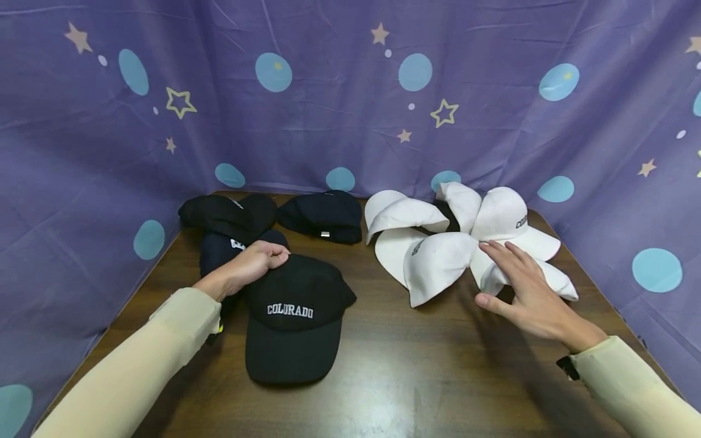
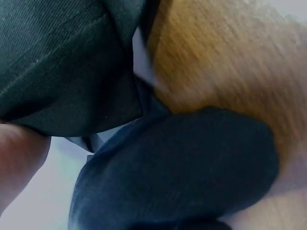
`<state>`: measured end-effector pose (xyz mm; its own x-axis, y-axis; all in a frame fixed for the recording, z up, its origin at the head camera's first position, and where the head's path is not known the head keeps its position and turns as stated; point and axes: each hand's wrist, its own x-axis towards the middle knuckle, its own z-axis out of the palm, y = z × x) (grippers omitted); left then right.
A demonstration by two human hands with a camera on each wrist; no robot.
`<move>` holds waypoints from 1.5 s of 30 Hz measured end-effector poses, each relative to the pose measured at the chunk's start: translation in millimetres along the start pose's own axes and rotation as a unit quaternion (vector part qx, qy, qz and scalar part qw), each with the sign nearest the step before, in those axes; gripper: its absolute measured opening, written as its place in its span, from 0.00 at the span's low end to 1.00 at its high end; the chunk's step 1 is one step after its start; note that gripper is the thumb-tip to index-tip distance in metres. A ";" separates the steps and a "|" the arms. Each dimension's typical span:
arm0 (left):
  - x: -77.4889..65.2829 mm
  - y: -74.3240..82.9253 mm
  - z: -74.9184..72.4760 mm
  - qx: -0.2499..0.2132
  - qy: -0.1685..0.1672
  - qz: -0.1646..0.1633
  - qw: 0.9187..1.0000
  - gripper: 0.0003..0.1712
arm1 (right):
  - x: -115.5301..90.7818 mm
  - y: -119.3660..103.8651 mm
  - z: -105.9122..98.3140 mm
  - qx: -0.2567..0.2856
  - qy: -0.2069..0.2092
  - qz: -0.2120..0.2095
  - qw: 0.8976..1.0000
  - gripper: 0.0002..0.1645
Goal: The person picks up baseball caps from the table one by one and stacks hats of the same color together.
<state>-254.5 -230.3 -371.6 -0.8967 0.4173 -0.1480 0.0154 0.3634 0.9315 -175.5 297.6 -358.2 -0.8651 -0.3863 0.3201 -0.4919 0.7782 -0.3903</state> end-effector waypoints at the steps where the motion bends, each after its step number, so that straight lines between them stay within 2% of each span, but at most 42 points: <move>1: 0.9 -0.1 -0.4 0.004 0.002 0.001 1.000 0.14 | 0.0 -0.1 0.0 0.000 0.000 -0.001 1.000 0.57; 16: 5.9 0.4 -2.9 0.063 0.021 0.013 0.998 0.13 | -0.2 -0.3 1.3 0.000 -0.001 0.001 1.000 0.57; 30: 1.3 4.4 -0.5 0.100 0.048 0.013 0.994 0.18 | -1.2 -0.2 2.3 0.003 -0.004 0.005 1.000 0.56; 38: 1.9 6.6 1.1 0.144 0.080 0.051 0.985 0.19 | -1.6 0.4 3.2 0.003 -0.002 0.003 1.000 0.56; 45: 0.3 9.3 6.5 0.166 0.136 0.080 0.973 0.19 | -1.3 0.0 4.9 0.002 0.001 0.004 1.000 0.55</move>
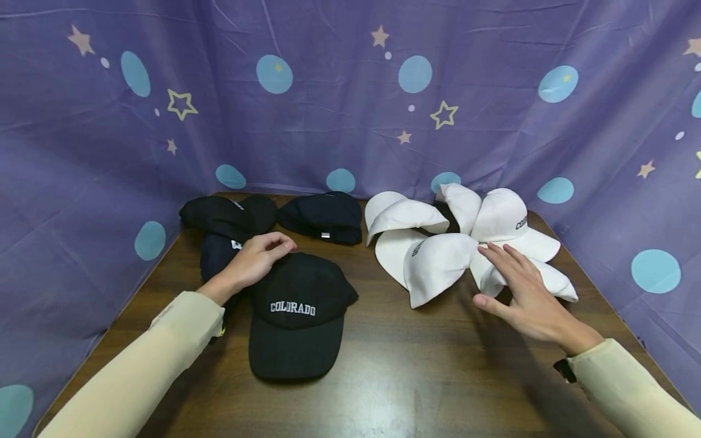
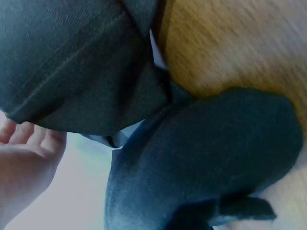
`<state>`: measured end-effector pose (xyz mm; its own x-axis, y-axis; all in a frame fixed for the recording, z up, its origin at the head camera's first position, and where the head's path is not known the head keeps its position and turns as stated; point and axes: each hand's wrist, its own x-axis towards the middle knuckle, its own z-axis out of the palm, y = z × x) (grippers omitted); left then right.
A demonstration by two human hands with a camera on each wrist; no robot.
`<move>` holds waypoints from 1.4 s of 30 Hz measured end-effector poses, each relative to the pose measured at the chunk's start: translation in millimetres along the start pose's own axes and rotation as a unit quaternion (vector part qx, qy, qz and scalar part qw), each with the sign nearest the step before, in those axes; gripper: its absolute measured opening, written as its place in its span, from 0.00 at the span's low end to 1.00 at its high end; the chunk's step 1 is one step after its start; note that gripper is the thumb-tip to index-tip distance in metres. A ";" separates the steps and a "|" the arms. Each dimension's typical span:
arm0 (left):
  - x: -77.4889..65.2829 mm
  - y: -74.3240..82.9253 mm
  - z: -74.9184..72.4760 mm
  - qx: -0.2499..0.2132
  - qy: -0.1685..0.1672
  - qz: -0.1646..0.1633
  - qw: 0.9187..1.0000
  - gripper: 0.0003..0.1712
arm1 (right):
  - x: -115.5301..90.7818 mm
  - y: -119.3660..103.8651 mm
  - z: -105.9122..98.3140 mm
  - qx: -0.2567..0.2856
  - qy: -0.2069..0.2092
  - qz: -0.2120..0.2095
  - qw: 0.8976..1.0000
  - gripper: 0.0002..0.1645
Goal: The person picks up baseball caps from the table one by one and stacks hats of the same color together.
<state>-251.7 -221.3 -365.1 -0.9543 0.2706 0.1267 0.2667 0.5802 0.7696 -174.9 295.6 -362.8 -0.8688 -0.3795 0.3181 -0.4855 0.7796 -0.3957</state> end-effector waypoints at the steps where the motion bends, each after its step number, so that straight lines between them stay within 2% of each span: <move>1: -0.7 0.8 0.7 0.003 0.009 0.003 1.000 0.19 | 0.1 -0.2 0.3 0.000 0.001 0.000 1.000 0.55; 11: -6.5 7.7 2.1 0.053 0.085 0.036 0.994 0.16 | -0.9 -2.8 1.8 0.005 0.003 -0.001 1.000 0.56; 30: -17.5 11.4 -16.6 0.089 0.150 0.032 0.984 0.18 | 3.2 -4.4 5.0 0.003 0.004 -0.011 1.000 0.56; 42: -32.1 7.4 -25.9 0.130 0.192 0.030 0.972 0.16 | 6.2 -6.9 4.5 0.000 0.002 -0.015 1.000 0.55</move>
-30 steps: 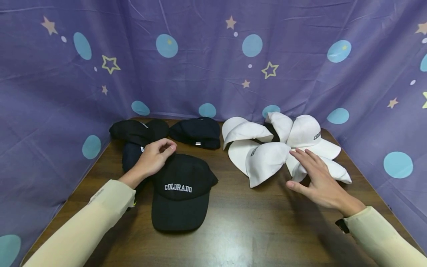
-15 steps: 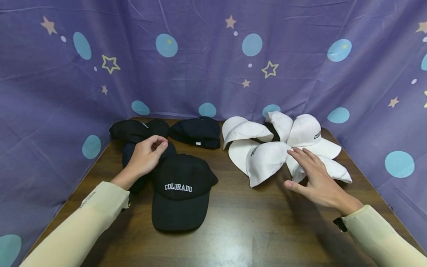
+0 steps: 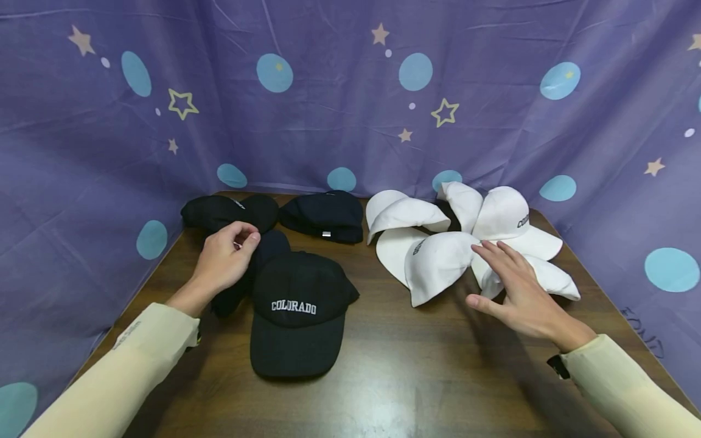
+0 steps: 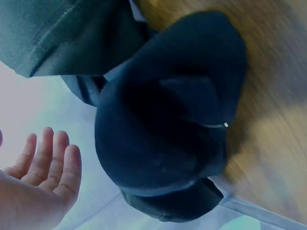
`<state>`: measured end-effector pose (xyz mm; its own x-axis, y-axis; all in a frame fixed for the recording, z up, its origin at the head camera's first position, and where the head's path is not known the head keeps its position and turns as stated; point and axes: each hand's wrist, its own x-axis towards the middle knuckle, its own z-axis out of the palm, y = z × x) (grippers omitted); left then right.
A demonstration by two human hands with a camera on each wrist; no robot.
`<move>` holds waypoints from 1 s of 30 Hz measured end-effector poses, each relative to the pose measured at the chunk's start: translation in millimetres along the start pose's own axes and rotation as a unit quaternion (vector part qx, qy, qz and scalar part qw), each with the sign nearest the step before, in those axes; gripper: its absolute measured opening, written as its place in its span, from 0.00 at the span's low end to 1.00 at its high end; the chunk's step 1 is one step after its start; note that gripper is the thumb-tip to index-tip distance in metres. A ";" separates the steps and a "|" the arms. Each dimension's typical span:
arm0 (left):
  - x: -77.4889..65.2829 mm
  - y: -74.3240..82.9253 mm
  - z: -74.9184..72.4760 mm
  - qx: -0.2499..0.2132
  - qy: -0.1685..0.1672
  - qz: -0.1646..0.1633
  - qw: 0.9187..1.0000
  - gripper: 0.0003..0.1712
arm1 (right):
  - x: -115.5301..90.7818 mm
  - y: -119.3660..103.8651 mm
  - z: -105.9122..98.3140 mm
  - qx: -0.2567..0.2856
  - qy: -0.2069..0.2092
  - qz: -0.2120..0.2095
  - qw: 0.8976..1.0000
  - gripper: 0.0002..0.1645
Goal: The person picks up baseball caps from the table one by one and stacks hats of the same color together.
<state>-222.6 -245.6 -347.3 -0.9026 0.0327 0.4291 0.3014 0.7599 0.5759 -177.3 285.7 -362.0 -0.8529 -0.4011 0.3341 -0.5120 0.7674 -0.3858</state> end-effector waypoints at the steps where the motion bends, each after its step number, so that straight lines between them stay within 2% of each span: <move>1: -1.0 -0.8 -1.3 0.004 0.005 -0.002 1.000 0.16 | 0.2 -0.2 0.0 0.000 0.000 0.000 1.000 0.55; 9: -4.7 -10.4 -14.1 0.023 0.057 -0.058 0.996 0.18 | 1.7 -0.9 0.3 -0.001 0.002 -0.001 1.000 0.55; 20: -10.7 -30.5 -23.4 0.064 0.075 -0.117 0.988 0.22 | 5.6 -2.8 1.1 -0.004 0.009 -0.007 1.000 0.54; 25: -14.3 -37.5 -26.8 0.074 0.055 -0.158 0.983 0.27 | 11.4 -6.1 2.4 -0.012 0.021 -0.014 1.000 0.51; 30: -15.9 -45.5 -29.4 0.087 0.000 -0.203 0.975 0.35 | 17.2 -11.9 3.7 -0.012 0.020 -0.010 1.000 0.51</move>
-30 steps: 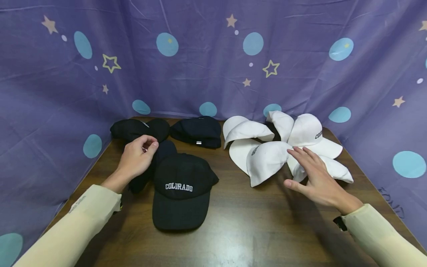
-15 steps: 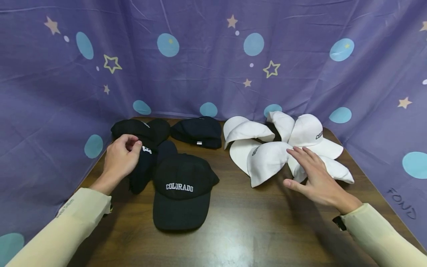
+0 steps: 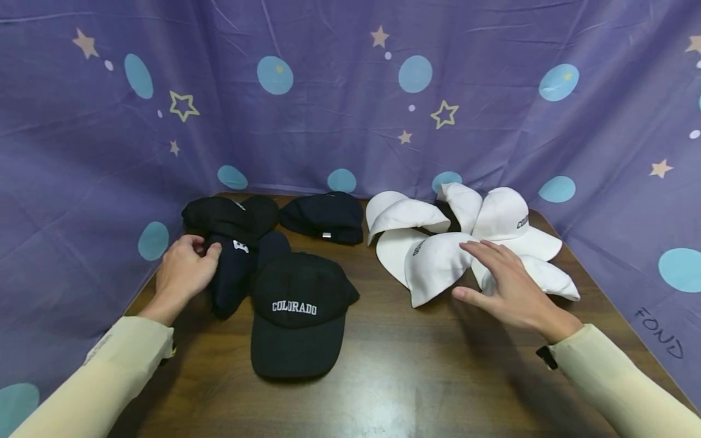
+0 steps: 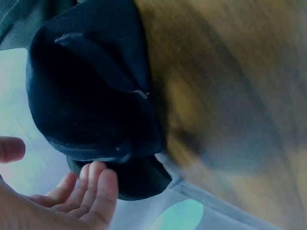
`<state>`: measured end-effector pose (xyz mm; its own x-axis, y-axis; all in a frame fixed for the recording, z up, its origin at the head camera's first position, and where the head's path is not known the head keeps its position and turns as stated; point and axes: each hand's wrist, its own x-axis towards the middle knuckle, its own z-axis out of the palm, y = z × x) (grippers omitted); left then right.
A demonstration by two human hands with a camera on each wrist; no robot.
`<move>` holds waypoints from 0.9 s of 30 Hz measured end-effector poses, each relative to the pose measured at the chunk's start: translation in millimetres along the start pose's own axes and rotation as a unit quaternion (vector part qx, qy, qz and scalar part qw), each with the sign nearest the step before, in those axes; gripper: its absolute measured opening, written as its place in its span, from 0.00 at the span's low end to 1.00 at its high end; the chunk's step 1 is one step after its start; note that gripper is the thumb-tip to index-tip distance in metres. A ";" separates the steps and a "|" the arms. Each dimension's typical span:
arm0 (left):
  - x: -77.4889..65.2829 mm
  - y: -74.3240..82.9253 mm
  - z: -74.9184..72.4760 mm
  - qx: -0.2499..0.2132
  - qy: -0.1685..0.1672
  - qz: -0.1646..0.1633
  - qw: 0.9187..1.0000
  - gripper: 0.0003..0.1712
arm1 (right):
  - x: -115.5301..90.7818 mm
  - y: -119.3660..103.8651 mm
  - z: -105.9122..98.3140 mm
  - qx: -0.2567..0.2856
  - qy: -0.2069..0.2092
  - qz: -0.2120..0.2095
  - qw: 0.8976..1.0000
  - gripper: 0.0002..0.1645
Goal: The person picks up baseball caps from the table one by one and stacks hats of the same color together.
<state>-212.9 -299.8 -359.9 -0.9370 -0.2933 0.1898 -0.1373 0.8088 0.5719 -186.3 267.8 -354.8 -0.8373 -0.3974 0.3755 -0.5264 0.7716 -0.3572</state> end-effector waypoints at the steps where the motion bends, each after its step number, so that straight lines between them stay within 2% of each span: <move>1: 0.7 -1.7 0.2 0.004 -0.015 -0.010 1.000 0.38 | 1.0 -0.8 0.4 0.000 -0.001 0.000 1.000 0.51; 5: 2.6 -8.6 1.0 0.012 -0.070 -0.051 0.996 0.49 | 5.2 -3.0 3.1 -0.005 -0.006 -0.006 1.000 0.52; 11: 2.2 -15.9 1.9 -0.022 -0.112 -0.079 0.990 0.56 | 9.7 -4.3 5.9 -0.014 -0.007 -0.012 1.000 0.51; 14: 0.0 -19.6 2.8 -0.070 -0.137 -0.097 0.983 0.56 | 11.9 -5.1 7.2 -0.015 -0.005 -0.015 1.000 0.51; 17: -1.2 -22.9 5.4 -0.140 -0.155 -0.125 0.970 0.55 | 14.2 -5.7 9.1 -0.015 -0.006 -0.021 1.000 0.51; 20: 0.1 -25.3 8.2 -0.197 -0.159 -0.146 0.956 0.51 | 15.4 -6.0 11.1 -0.017 -0.007 -0.027 0.999 0.51; 24: 2.5 -27.7 9.7 -0.233 -0.159 -0.156 0.947 0.43 | 16.1 -7.0 13.0 -0.017 -0.008 -0.028 0.999 0.51; 27: 2.7 -28.6 9.9 -0.241 -0.151 -0.160 0.945 0.38 | 16.4 -7.6 14.1 -0.017 -0.009 -0.026 0.999 0.51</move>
<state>-214.7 -318.7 -383.6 -0.9311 -0.2658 -0.2499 -0.3356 0.3556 0.8723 -198.2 248.4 -358.0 -0.8115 -0.4457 0.3778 -0.5643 0.7655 -0.3091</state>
